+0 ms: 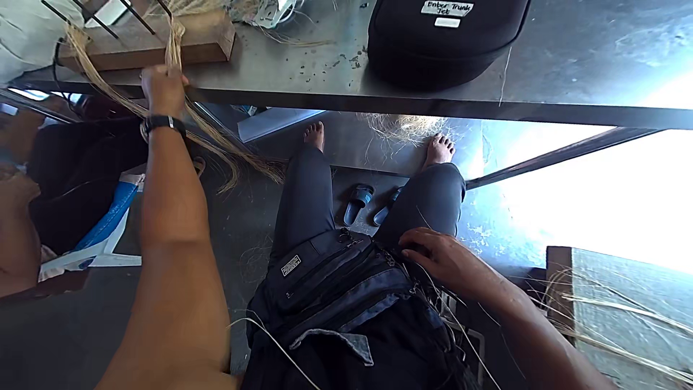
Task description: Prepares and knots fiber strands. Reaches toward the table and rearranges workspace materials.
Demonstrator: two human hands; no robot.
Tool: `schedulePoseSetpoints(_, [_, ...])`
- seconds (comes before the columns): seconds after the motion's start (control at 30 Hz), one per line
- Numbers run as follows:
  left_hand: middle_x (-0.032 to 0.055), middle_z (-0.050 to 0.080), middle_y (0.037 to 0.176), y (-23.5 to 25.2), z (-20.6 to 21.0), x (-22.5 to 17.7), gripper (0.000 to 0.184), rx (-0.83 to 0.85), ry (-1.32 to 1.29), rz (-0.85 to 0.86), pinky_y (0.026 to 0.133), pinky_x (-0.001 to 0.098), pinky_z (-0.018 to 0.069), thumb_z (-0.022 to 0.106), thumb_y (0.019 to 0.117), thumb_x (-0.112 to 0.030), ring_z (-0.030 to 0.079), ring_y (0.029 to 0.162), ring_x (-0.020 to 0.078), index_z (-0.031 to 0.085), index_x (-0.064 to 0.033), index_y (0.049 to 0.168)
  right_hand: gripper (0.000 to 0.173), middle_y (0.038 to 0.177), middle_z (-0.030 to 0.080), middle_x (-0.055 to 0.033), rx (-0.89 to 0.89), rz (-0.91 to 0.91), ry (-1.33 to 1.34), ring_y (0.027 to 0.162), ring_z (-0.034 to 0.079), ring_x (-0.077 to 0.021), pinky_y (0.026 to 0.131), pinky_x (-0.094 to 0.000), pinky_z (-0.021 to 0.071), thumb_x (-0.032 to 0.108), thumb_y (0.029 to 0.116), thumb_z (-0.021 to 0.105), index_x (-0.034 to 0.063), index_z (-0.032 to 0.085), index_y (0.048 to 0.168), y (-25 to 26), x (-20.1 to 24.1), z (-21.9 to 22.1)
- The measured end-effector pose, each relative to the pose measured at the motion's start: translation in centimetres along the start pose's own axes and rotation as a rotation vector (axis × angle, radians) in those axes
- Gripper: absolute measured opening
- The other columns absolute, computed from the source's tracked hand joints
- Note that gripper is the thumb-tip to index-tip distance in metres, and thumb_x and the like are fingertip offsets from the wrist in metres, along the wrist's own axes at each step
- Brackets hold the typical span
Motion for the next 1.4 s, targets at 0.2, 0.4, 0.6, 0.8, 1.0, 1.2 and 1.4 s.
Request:
schedulePoseSetpoints(0.2, [0.0313,0.065,0.103,-11.2,1.9,13.0,0.054,0.023,-0.022,-0.013,0.084,0.0645,0.0501,0.034,0.1111,-0.036,0.064,0.091,0.0438,0.063,0.0080,0.121,0.030,0.118,0.070,-0.0113,-0.003,0.001,-0.039,0.104,0.068,-0.0250,0.092,-0.0483,0.0550,0.030,0.1029,0.056,0.0087,0.072,0.115,0.1,-0.2,-0.2])
schedulePoseSetpoints(0.4, [0.0296,0.068,0.113,-30.9,9.3,33.6,0.042,0.342,0.103,-0.511,0.088,0.0584,0.0568,0.041,0.1116,-0.025,0.071,0.096,0.0408,0.061,0.0067,0.130,0.030,0.113,0.069,-0.0124,0.022,0.036,-0.081,0.104,0.067,-0.0267,0.092,-0.0491,0.0542,0.030,0.1038,0.056,0.0078,0.071,0.116,0.3,-0.6,-0.3])
schedulePoseSetpoints(0.6, [0.0258,0.062,0.136,-45.8,11.7,39.4,0.045,1.004,0.711,-0.704,0.111,0.0575,0.0408,0.051,0.1073,-0.033,0.056,0.133,0.0381,0.068,0.0058,0.123,0.030,0.112,0.069,-0.0124,0.027,0.062,-0.115,0.105,0.067,-0.0275,0.092,-0.0509,0.0531,0.030,0.1037,0.057,0.0076,0.072,0.116,0.3,-0.5,-0.5])
schedulePoseSetpoints(0.8, [0.0274,0.064,0.121,-32.7,7.0,31.9,0.042,0.419,-0.016,-0.676,0.087,0.0547,0.0548,0.045,0.1108,-0.028,0.067,0.102,0.0377,0.056,0.0033,0.137,0.029,0.110,0.068,-0.0124,0.031,0.067,-0.092,0.103,0.067,-0.0274,0.091,-0.0511,0.0534,0.030,0.1037,0.058,0.0077,0.071,0.116,0.3,-0.5,-0.3])
schedulePoseSetpoints(1.0, [0.0009,0.070,0.112,-20.8,-1.4,2.3,0.043,0.328,-0.759,0.213,0.069,0.0281,0.0600,0.035,0.1103,-0.035,0.069,0.077,0.0110,0.056,-0.0090,0.136,0.029,0.113,0.068,-0.0135,0.056,0.055,-0.067,0.105,0.067,-0.0284,0.094,-0.0509,0.0532,0.029,0.1046,0.057,0.0069,0.071,0.117,0.3,-0.4,-0.4])
schedulePoseSetpoints(1.2, [0.0008,0.072,0.122,-36.8,-10.6,-20.2,0.039,0.866,-0.593,1.185,0.084,0.0295,0.0615,0.053,0.1036,-0.049,0.072,0.100,0.0150,0.071,-0.0198,0.123,0.031,0.116,0.068,-0.0155,0.084,0.062,-0.063,0.111,0.065,-0.0320,0.096,-0.0546,0.0513,0.030,0.1048,0.056,0.0055,0.070,0.118,0.2,-0.2,-0.3])
schedulePoseSetpoints(1.4, [0.0084,0.074,0.104,-45.6,-8.6,-28.6,0.036,1.029,-0.313,1.520,0.079,0.0312,0.0527,0.065,0.1005,-0.027,0.068,0.085,0.0135,0.067,-0.0122,0.133,0.031,0.118,0.067,-0.0178,0.107,0.077,-0.070,0.112,0.064,-0.0350,0.096,-0.0574,0.0503,0.029,0.1048,0.057,0.0040,0.069,0.118,0.0,-0.1,-0.5])
Point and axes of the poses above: each hand's wrist, its own y-axis towards the middle knuckle, its own z-axis out of the palm, x = y × z, the point moved 9 cm from there along y, towards the middle knuckle
